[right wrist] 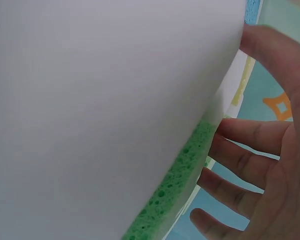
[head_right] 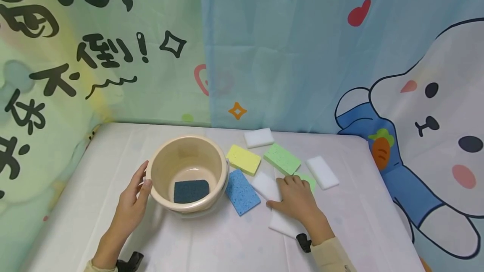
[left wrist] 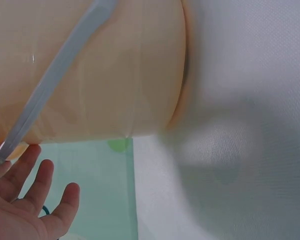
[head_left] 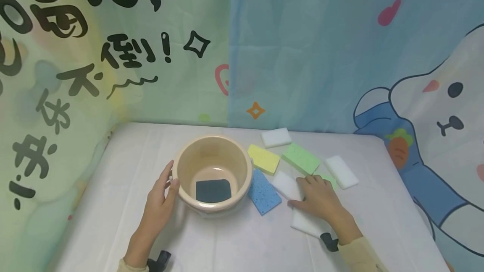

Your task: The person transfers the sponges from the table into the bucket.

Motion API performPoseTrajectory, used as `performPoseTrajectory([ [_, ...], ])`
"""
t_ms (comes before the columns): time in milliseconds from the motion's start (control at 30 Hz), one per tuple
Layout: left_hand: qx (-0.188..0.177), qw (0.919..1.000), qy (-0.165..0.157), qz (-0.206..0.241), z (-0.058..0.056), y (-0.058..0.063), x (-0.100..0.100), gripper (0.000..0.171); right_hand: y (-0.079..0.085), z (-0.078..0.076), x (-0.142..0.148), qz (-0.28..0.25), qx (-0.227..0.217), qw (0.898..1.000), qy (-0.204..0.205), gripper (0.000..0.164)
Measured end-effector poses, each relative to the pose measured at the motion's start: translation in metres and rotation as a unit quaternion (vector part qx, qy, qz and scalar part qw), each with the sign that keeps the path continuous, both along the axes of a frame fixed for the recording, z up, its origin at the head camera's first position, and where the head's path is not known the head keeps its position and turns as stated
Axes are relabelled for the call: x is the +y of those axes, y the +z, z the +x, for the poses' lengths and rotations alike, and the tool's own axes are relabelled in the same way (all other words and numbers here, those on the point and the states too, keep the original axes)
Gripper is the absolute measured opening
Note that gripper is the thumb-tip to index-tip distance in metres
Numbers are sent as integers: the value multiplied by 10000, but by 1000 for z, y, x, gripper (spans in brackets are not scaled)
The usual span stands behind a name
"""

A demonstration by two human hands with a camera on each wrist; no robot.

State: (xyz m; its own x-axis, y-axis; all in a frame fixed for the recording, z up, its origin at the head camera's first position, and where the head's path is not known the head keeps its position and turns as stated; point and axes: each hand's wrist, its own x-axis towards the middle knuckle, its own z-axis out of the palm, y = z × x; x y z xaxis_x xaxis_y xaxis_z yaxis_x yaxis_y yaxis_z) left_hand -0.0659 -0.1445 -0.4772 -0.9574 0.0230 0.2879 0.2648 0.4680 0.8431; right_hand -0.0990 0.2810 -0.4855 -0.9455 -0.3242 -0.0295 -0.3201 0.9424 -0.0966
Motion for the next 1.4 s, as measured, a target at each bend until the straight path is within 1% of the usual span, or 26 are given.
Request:
performPoseTrajectory([
  [300,5,10000,-18,36,0,0,0,52,-3,0,1,-25,2,10000,-69,64],
  [700,20,10000,19,10,0,0,1,52,4,2,1,-163,-51,9997,-184,63],
  [933,4,10000,-25,46,1,1,1,52,5,1,5,-272,-53,9995,-133,64],
  [1033,11,10000,-41,63,1,2,1,52,10,2,5,-345,-119,9992,-152,65],
  [1167,2,9999,-43,93,1,2,0,52,22,3,2,-580,-184,9980,-142,66],
  [1400,15,9999,-62,127,0,0,1,52,42,3,-4,-755,-28,9971,114,67],
])
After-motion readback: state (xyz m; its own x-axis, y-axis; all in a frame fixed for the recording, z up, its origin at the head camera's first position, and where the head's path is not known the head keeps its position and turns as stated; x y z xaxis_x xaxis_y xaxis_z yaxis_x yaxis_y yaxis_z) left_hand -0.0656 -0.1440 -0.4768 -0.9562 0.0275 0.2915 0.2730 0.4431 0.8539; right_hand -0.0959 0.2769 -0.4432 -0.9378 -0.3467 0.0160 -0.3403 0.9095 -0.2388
